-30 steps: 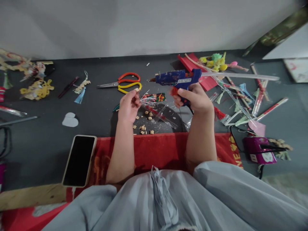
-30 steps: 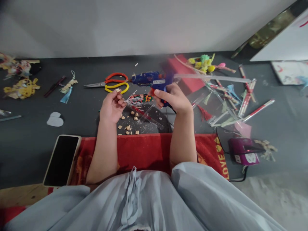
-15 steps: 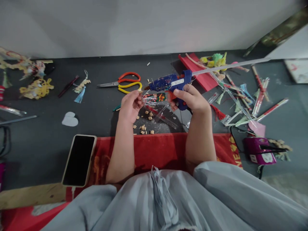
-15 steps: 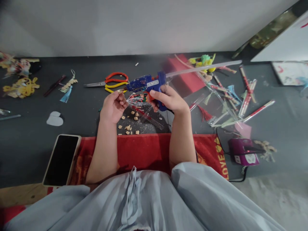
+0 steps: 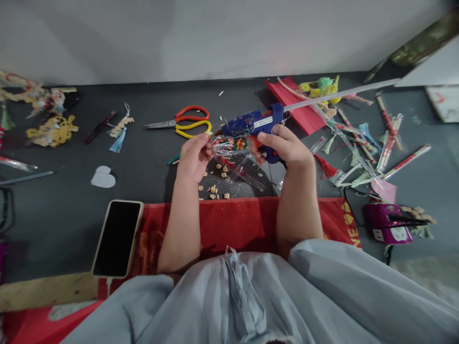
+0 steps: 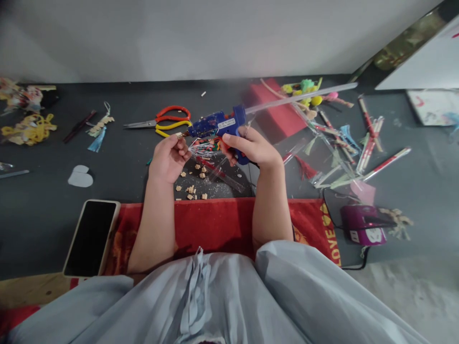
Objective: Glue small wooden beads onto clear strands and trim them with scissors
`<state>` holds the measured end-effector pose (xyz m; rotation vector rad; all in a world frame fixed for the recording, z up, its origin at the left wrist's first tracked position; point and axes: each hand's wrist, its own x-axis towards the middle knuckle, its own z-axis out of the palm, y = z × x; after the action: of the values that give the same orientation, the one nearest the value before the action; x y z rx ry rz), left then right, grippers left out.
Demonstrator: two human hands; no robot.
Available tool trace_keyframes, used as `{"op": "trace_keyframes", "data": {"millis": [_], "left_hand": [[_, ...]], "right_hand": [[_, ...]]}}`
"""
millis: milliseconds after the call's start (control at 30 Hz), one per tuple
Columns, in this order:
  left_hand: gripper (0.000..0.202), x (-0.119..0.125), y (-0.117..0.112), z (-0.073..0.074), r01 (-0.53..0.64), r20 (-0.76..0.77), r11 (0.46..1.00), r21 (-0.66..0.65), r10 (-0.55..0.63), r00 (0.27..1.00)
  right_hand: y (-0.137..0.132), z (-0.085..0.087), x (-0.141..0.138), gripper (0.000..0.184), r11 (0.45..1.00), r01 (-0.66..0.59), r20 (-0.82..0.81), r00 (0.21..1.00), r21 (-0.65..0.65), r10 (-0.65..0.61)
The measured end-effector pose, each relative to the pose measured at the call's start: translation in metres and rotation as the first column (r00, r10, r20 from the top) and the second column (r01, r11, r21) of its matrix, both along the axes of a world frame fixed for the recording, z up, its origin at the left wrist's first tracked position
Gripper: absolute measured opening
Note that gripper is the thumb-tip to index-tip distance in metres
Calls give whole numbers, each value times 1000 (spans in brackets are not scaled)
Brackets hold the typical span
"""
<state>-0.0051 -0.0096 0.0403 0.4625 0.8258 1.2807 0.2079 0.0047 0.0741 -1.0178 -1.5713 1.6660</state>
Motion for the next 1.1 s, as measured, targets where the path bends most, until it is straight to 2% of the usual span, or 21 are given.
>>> {"op": "trace_keyframes", "data": {"millis": [267, 800, 1100], "left_hand": [[26, 0, 0, -1, 4, -34, 1000, -15, -4, 999], [27, 0, -1, 1, 8, -8, 1000, 8, -8, 1000], [26, 1, -1, 3, -4, -28, 1000, -17, 3, 1000]], "right_hand": [[0, -2, 1, 39, 1000, 15, -17, 1000, -15, -16], [0, -2, -1, 38, 999, 32, -57, 998, -38, -34], [-1, -1, 4, 37, 998, 66, -17, 998, -20, -66]]}}
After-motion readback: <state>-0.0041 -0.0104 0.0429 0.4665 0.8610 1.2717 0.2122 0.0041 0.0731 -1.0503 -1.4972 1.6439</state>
